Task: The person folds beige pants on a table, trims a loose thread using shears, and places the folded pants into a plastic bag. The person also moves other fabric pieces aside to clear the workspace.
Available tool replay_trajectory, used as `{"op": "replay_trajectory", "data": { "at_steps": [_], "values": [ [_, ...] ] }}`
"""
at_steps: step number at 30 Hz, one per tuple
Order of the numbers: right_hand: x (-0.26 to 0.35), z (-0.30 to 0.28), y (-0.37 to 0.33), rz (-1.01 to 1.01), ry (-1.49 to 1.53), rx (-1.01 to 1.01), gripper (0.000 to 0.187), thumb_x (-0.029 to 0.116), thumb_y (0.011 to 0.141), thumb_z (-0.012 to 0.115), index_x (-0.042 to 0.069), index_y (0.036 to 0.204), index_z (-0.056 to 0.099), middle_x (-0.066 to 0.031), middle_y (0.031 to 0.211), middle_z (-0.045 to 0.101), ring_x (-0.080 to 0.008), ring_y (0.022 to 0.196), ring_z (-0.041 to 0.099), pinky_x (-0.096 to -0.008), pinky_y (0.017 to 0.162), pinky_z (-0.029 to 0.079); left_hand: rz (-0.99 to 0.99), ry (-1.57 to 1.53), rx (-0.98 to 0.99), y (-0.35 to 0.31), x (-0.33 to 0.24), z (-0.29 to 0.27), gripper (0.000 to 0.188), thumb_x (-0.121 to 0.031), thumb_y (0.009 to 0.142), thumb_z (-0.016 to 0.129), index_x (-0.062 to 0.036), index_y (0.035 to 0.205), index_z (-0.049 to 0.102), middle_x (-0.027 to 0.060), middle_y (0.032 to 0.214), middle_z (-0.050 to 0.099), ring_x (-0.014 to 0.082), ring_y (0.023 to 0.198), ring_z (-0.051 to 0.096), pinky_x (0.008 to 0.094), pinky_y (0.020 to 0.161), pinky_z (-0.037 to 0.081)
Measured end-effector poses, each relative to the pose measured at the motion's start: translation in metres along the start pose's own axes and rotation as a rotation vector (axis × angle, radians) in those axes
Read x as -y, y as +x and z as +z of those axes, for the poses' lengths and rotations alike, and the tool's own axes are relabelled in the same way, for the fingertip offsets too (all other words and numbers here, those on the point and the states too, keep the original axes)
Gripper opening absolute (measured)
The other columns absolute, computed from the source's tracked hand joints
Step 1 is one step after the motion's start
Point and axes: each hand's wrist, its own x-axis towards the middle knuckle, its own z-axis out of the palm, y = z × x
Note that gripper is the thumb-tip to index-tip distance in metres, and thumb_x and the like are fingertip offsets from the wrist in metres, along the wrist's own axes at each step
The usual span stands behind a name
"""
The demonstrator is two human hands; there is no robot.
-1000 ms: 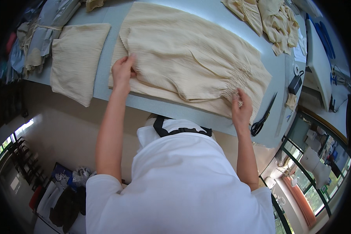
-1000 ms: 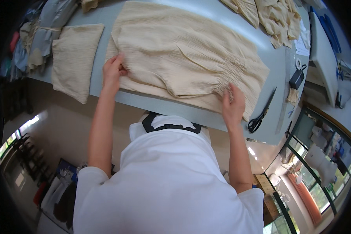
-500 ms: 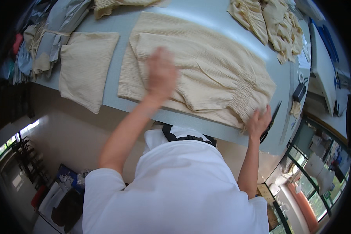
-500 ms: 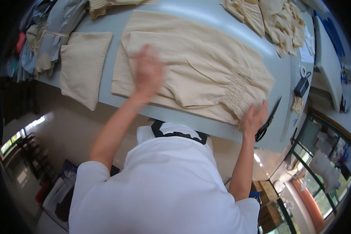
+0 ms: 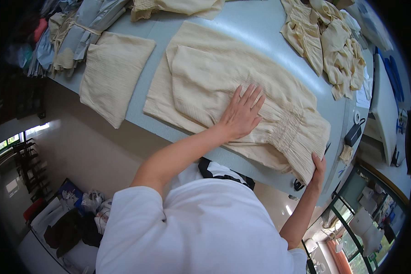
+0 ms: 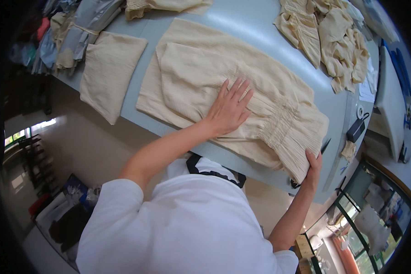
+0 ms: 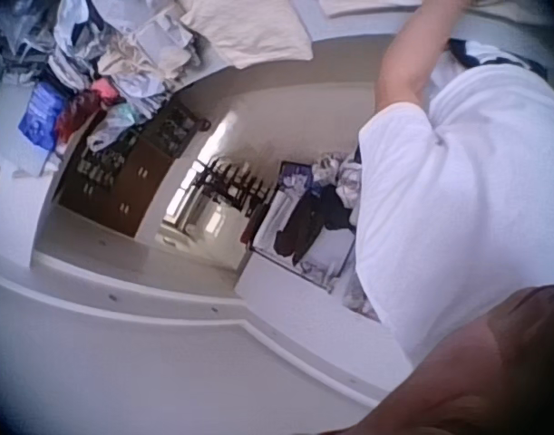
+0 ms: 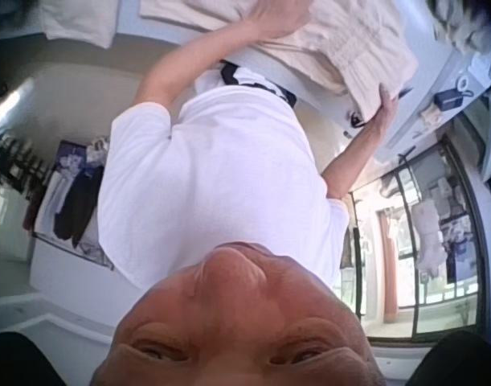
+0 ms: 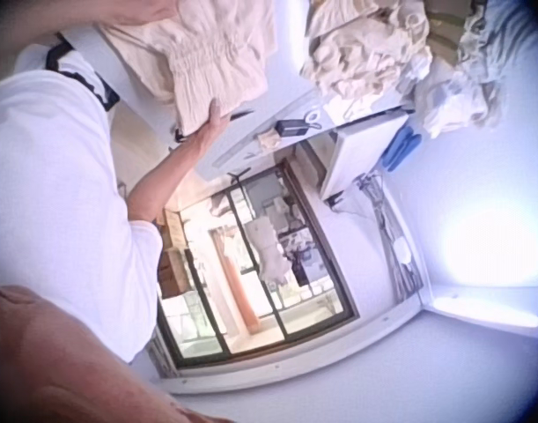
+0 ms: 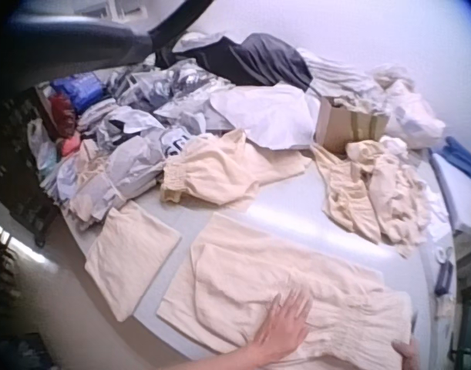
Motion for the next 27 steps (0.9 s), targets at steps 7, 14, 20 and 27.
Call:
{"op": "replay_trajectory", "data": {
  "at_steps": [7,14,20,27],
  "values": [
    [0.054,0.066,-0.023,-0.102,0.086,-0.06,0.057,0.02,0.083,0.064,-0.008,0.13,0.047,-0.0212,0.118,0.061,-0.0258,0.104,0.063,-0.0346,0.091,0.051,0.014,-0.055,0.052,-0.008,0.021,-0.004,0.063,-0.032,0.089,0.059,-0.0015,0.142,0.043,0.0196,0.153,0.031,0.0357,0.144,0.023,0.0505,0.118,0.016],
    [0.096,0.26,-0.045,-0.286,-0.112,0.069,0.056,0.009,0.081,0.067,-0.003,0.132,0.048,-0.0128,0.115,0.063,-0.0195,0.101,0.062,-0.032,0.088,0.05,0.182,-0.543,0.099,-0.018,0.066,-0.024,0.058,-0.004,0.083,0.062,-0.0058,0.14,0.047,0.0198,0.146,0.041,0.0365,0.138,0.036,0.0449,0.114,0.031],
    [0.029,0.404,-0.016,-0.436,-0.689,0.326,0.053,0.016,0.085,0.067,-0.006,0.129,0.049,-0.0207,0.102,0.065,-0.0342,0.09,0.065,-0.0365,0.083,0.052,-0.888,-1.397,0.01,-0.057,0.217,-0.155,0.04,-0.028,0.1,0.054,0.0025,0.125,0.059,0.013,0.114,0.067,0.0157,0.101,0.063,0.0269,0.087,0.05],
    [-0.044,0.341,-0.033,-0.43,-0.694,0.012,0.032,0.009,0.09,0.065,-0.001,0.12,0.06,-0.0126,0.106,0.067,-0.0191,0.09,0.065,-0.0318,0.08,0.052,-0.794,-0.82,-0.03,-0.078,0.243,-0.122,0.038,-0.012,0.088,0.068,0.0074,0.119,0.059,0.0148,0.105,0.07,0.0184,0.092,0.067,0.0279,0.083,0.05]
  ]
}}
